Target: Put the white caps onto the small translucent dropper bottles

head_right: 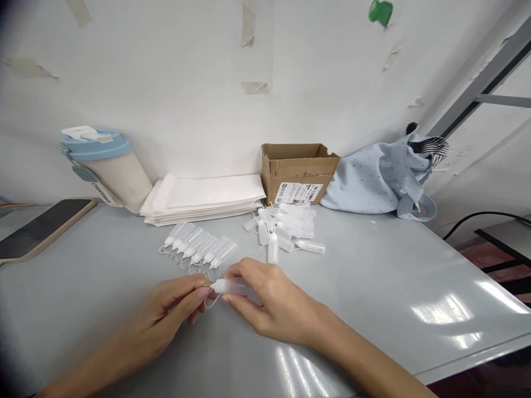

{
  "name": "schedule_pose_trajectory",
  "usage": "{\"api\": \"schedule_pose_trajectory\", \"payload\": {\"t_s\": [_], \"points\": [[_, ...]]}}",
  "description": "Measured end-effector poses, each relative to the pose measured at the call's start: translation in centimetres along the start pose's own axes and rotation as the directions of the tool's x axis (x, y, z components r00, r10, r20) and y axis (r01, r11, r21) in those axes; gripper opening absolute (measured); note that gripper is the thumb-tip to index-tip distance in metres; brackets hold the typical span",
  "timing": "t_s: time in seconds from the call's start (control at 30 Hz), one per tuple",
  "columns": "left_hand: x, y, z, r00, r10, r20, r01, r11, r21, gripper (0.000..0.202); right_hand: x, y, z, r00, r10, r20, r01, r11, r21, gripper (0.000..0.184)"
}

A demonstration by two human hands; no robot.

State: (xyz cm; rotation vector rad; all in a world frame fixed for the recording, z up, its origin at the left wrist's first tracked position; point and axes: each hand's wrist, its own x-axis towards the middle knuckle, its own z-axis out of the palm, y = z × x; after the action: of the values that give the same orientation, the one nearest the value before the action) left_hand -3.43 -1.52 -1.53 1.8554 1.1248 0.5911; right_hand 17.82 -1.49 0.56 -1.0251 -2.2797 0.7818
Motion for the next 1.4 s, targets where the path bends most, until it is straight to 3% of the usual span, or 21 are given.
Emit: {"api": "schedule_pose_trajectory", "payload": {"t_s": [0.23, 0.4, 0.8, 1.4], "points": [[0.07, 0.07, -0.23, 1.0, -0.009, -0.019, 0.007, 0.998, -0.066, 0.035, -0.04, 0.18, -0.5, 0.995, -0.019, -0.097, 0.017, 1.0, -0.022, 0.013], [0.13, -0.06, -0.17, 0.999, 0.035, -0.027, -0.037, 0.995, -0.096, 0.034, 0.0, 0.13, -0.54, 0.997, -0.027, -0.077, 0.024, 0.999, -0.034, 0.012], [-0.1, 0.07, -0.16, 1.0, 0.013, -0.021, -0.015, 0.995, -0.101, 0.035, -0.09, 0.09, -0.54, 0.996, -0.04, -0.082, 0.038, 0.999, -0.032, 0.012], [-0.12, -0.15, -0.05, 0.996, 0.086, -0.03, -0.085, 0.996, 0.031, 0.034, 0.0, -0.02, -0.48, 1.0, -0.016, -0.018, 0.016, 1.0, 0.014, 0.011]]}}
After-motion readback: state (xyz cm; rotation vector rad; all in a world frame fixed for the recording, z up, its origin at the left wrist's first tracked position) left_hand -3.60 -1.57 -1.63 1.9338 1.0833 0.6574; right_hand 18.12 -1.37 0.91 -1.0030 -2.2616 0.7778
